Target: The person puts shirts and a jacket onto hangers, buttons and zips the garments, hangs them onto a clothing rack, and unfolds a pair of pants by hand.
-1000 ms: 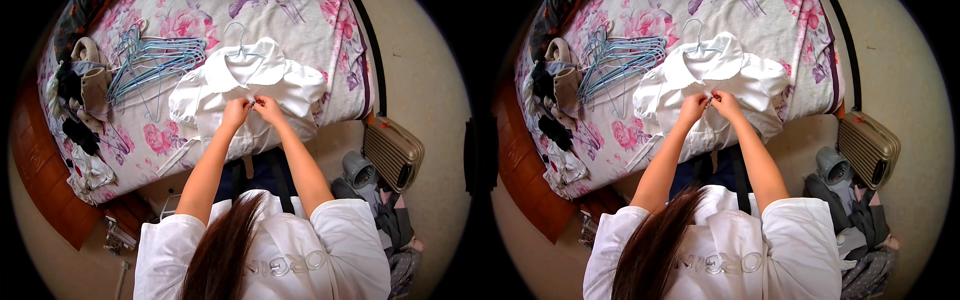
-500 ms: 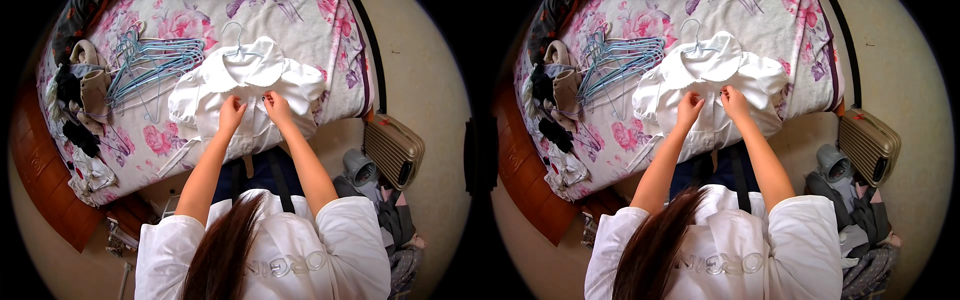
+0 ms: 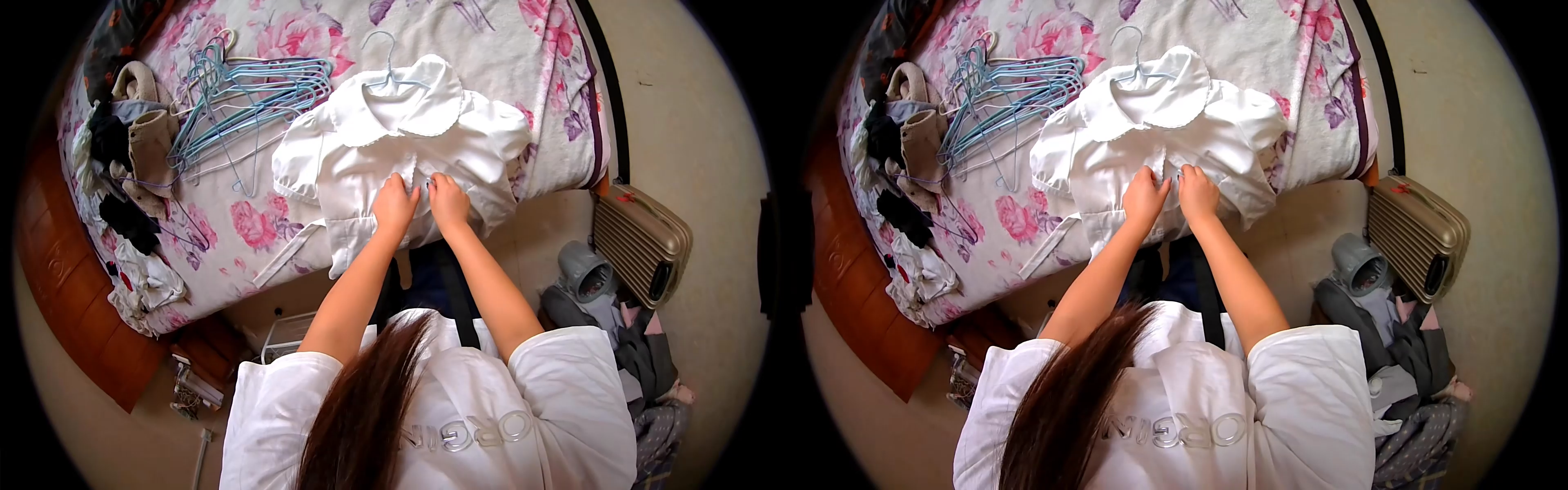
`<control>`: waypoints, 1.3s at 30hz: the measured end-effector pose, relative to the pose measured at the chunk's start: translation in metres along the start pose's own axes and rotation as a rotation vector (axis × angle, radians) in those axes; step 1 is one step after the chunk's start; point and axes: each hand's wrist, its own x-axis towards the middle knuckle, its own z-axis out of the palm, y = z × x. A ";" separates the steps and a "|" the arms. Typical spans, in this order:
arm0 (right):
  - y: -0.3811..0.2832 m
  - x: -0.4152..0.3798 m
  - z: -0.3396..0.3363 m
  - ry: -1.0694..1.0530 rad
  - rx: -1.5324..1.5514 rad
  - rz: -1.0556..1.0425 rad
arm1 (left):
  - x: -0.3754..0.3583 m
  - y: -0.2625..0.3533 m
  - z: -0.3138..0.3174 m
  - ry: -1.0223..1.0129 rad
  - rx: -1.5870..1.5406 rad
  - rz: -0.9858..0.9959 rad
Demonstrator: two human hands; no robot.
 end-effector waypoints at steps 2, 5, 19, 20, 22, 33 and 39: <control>0.000 0.001 0.002 -0.025 -0.033 0.009 | 0.001 -0.007 0.007 0.034 0.015 0.024; 0.003 0.003 0.007 -0.028 -0.056 0.009 | 0.001 -0.019 0.017 0.039 -0.021 -0.037; 0.019 0.004 0.006 -0.249 0.430 0.150 | -0.014 -0.042 0.021 -0.199 -0.994 -0.300; 0.019 0.002 0.006 -0.274 0.531 0.180 | -0.015 -0.039 0.019 -0.201 -0.994 -0.298; 0.013 -0.004 -0.001 -0.322 0.731 0.241 | -0.016 -0.036 0.018 -0.240 -0.917 -0.254; 0.013 -0.014 0.005 -0.314 0.825 0.144 | -0.012 -0.031 0.000 -0.405 -0.803 -0.202; 0.023 -0.005 0.007 -0.431 0.879 0.114 | -0.009 -0.027 -0.009 -0.489 -0.851 -0.158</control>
